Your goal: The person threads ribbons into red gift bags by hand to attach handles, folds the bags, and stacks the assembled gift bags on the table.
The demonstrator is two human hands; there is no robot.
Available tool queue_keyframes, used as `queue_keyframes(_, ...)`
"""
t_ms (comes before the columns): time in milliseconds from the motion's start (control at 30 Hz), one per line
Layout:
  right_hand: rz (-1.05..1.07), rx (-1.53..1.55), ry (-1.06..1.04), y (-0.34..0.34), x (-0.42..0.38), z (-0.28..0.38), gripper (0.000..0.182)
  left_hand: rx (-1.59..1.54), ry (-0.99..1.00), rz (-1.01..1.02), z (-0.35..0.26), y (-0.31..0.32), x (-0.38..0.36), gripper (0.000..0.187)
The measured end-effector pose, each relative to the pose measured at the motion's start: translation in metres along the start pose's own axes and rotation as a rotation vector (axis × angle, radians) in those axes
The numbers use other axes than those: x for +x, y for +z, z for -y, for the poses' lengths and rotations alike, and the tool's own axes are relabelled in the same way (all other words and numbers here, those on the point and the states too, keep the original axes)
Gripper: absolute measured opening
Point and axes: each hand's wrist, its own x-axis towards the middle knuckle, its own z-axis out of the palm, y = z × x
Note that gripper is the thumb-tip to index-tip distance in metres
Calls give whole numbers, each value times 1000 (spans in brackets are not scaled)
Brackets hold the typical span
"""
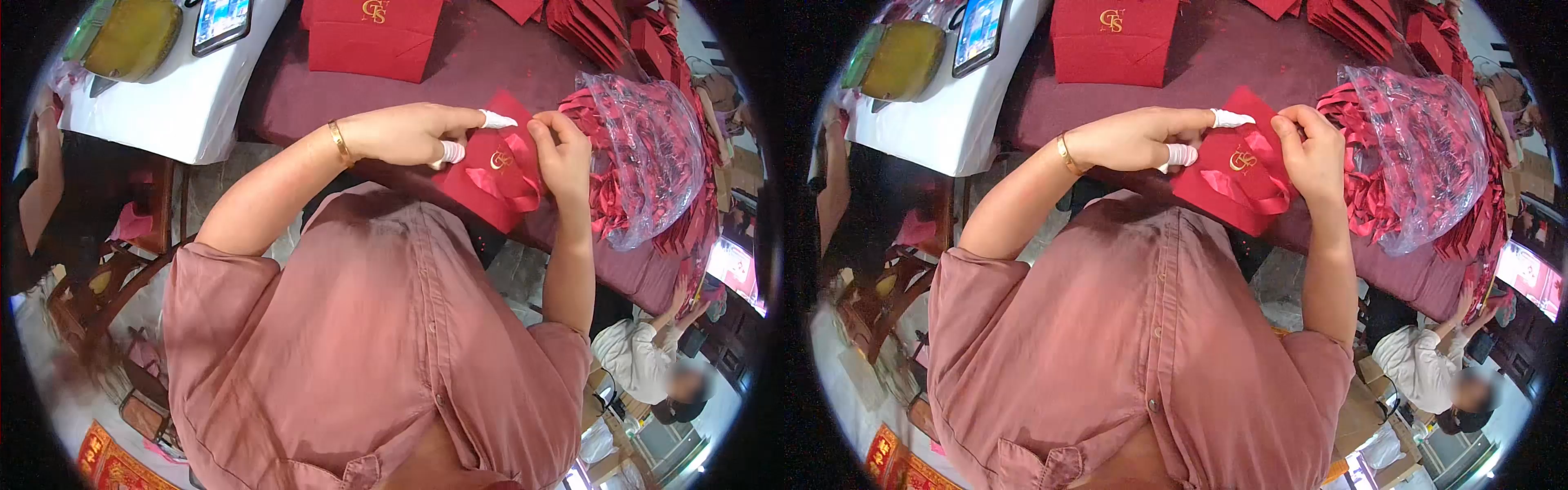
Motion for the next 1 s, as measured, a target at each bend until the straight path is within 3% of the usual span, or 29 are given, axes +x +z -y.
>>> queue_keyframes(100, 18, 26, 52, 1, -1, 0, 14, 64, -4, 3, 1, 0, 0, 65)
queue_keyframes(233, -26, 195, 160, 1, 0, -10, 13, -140, 131, -89, 1, -1, -2, 65)
queue_keyframes(400, -13, 184, 183, 4, -3, -13, 12, -24, -9, -144, 3, 0, -3, 70)
queue_keyframes(467, -30, 92, 161, 4, -2, -8, 11, 18, -59, -136, 5, 0, -1, 69)
queue_keyframes(533, -73, 55, 82, 5, -1, -2, 11, -214, -127, -128, 15, -1, 4, 70)
queue_keyframes(667, -136, -57, -48, 2, 1, 12, 11, -275, -131, -139, 13, -2, 5, 73)
queue_keyframes(800, -137, -81, -51, 2, 0, 11, 11, -222, -138, -161, 7, 0, 5, 76)
queue_keyframes(867, -148, -73, -87, 2, -1, 10, 11, -78, -156, -300, -5, 6, 1, 77)
queue_keyframes(1000, -132, -75, -60, 0, -3, 11, 11, -61, -100, -384, 0, 15, 1, 77)
